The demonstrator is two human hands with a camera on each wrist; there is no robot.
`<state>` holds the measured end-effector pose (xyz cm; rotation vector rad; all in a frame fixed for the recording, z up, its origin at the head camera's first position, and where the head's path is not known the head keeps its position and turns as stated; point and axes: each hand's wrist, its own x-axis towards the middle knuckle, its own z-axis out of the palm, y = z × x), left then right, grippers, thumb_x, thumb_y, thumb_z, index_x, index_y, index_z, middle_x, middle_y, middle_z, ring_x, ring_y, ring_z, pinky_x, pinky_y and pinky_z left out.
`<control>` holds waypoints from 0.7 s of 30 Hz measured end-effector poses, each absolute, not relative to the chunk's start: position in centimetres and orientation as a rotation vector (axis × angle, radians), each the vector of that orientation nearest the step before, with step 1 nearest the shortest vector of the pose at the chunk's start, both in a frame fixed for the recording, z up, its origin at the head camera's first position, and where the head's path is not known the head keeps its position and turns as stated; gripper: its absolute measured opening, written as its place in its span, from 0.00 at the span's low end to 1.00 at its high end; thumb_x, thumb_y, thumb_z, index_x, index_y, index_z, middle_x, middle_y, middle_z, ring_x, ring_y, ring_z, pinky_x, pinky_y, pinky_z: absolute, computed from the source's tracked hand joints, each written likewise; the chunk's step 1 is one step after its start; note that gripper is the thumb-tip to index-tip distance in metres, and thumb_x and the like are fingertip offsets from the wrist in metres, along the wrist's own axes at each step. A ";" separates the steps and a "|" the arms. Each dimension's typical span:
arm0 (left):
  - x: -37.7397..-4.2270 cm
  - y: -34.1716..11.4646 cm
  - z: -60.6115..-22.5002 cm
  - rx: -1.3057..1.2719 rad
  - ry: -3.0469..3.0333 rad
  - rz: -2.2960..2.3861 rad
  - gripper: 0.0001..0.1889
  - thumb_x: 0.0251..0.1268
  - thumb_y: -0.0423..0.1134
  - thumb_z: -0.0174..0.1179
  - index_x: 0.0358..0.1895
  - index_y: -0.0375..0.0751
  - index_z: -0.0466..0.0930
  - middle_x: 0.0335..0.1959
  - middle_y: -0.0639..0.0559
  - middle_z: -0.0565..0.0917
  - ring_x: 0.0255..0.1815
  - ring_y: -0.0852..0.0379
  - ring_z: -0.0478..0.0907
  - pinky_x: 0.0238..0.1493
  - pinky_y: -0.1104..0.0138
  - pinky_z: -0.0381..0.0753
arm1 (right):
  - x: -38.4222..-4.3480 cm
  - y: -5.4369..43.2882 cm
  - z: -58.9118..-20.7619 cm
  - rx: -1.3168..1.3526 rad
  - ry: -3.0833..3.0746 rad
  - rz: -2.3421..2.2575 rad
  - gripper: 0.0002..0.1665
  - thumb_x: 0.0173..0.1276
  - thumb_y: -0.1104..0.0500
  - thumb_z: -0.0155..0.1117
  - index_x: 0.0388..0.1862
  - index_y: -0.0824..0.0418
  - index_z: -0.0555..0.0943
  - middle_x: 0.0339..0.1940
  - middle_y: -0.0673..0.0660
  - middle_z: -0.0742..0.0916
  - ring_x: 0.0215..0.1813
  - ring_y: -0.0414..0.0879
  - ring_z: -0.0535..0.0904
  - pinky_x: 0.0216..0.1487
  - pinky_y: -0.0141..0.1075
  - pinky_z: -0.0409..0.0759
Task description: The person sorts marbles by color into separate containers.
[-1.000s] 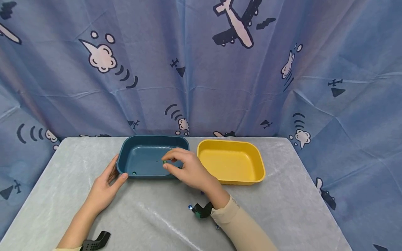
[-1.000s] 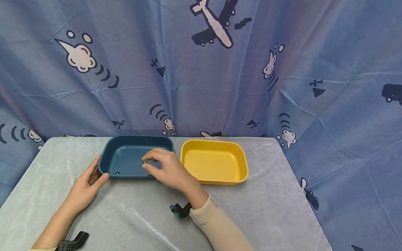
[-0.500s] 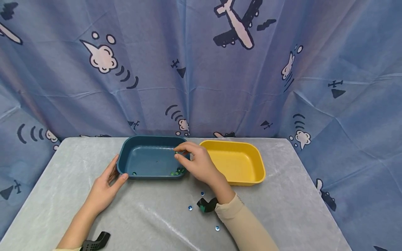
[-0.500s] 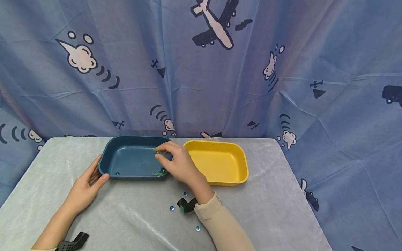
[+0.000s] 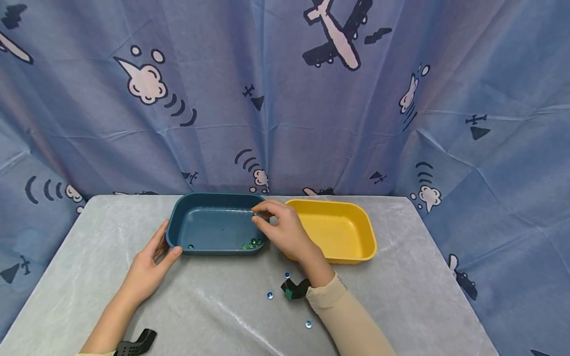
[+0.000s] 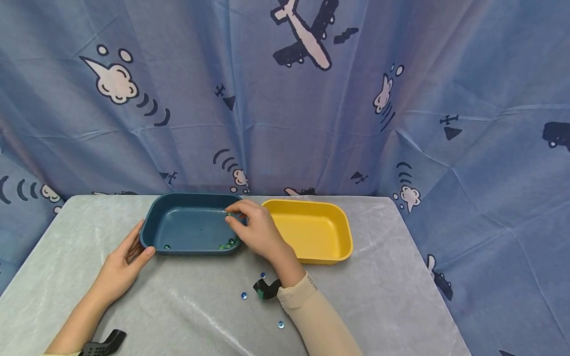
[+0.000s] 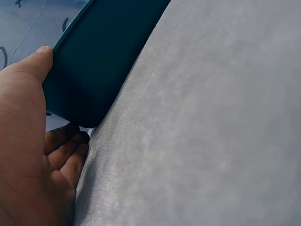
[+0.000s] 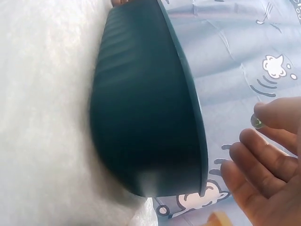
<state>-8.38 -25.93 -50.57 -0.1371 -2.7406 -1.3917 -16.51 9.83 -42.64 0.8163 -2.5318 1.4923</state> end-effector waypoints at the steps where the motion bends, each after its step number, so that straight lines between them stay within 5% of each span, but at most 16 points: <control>1: -8.4 -25.9 -50.5 -0.137 -2.741 -1.392 0.45 0.86 0.50 0.62 0.93 0.51 0.45 0.84 0.28 0.63 0.77 0.26 0.70 0.59 0.90 0.59 | -16.5 9.8 -42.6 0.815 -2.539 1.488 0.08 0.79 0.60 0.73 0.54 0.56 0.91 0.51 0.48 0.89 0.49 0.41 0.84 0.49 0.47 0.88; 10: -8.3 -26.0 -50.4 -0.137 -2.744 -1.392 0.45 0.86 0.50 0.62 0.93 0.51 0.45 0.83 0.28 0.63 0.77 0.25 0.70 0.59 0.90 0.59 | -16.5 10.0 -42.4 0.801 -2.572 1.515 0.09 0.80 0.61 0.72 0.54 0.58 0.91 0.55 0.60 0.90 0.51 0.46 0.84 0.53 0.49 0.89; 21: -8.4 -26.0 -50.4 -0.153 -2.731 -1.397 0.44 0.86 0.49 0.62 0.93 0.51 0.46 0.83 0.28 0.64 0.77 0.26 0.71 0.60 0.90 0.60 | -16.7 10.2 -42.5 0.820 -2.571 1.481 0.08 0.81 0.59 0.72 0.53 0.57 0.91 0.54 0.56 0.90 0.54 0.46 0.84 0.54 0.53 0.89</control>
